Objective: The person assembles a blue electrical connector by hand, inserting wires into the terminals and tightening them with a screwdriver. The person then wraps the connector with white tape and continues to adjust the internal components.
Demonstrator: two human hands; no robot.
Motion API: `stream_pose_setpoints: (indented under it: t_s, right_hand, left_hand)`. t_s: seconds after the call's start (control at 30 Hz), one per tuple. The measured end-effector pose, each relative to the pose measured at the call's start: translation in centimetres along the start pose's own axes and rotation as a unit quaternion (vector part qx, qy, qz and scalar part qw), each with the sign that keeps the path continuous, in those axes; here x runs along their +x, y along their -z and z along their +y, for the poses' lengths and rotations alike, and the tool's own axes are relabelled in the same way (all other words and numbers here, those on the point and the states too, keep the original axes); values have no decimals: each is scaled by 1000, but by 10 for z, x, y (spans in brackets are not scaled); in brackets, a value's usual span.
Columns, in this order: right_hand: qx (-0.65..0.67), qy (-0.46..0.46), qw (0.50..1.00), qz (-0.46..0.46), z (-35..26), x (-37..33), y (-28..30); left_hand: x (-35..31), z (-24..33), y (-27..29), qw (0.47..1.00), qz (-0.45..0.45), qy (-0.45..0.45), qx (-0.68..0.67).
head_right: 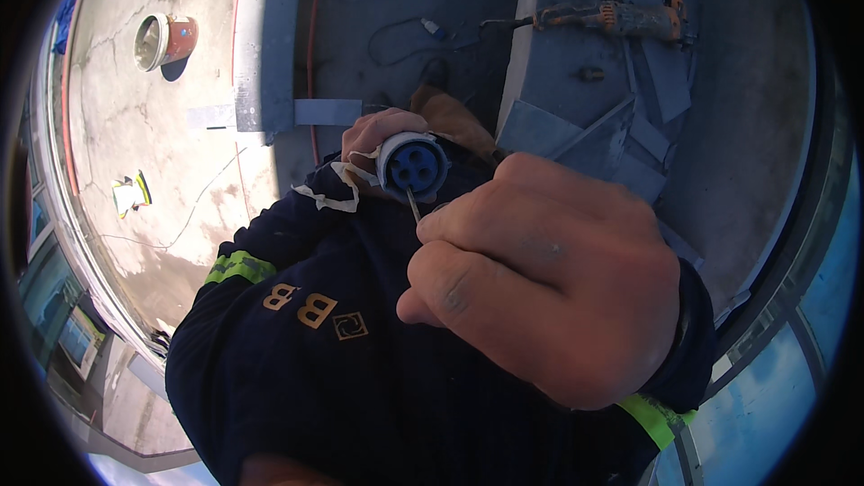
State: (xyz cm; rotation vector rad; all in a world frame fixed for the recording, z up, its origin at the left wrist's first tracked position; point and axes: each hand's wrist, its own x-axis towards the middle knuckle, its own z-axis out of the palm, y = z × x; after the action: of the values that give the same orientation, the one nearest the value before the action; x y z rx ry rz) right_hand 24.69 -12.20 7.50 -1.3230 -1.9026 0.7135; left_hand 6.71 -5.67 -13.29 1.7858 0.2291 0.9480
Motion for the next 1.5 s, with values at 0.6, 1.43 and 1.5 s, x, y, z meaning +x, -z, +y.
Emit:
stream_pose_setpoints:
  t_s: [0.6,1.43,1.5]
  right_hand:
    - [28,-40,999,9,-9,-12,-2]
    - [134,-67,989,18,-4,-36,-16]
    - [85,-56,991,81,-3,-39,-27]
  left_hand:
    - [-3,-8,1,1000,-14,-11,-13]
    - [-8,-12,-4,998,10,-57,9]
    - [-5,-8,-5,998,15,-54,10]
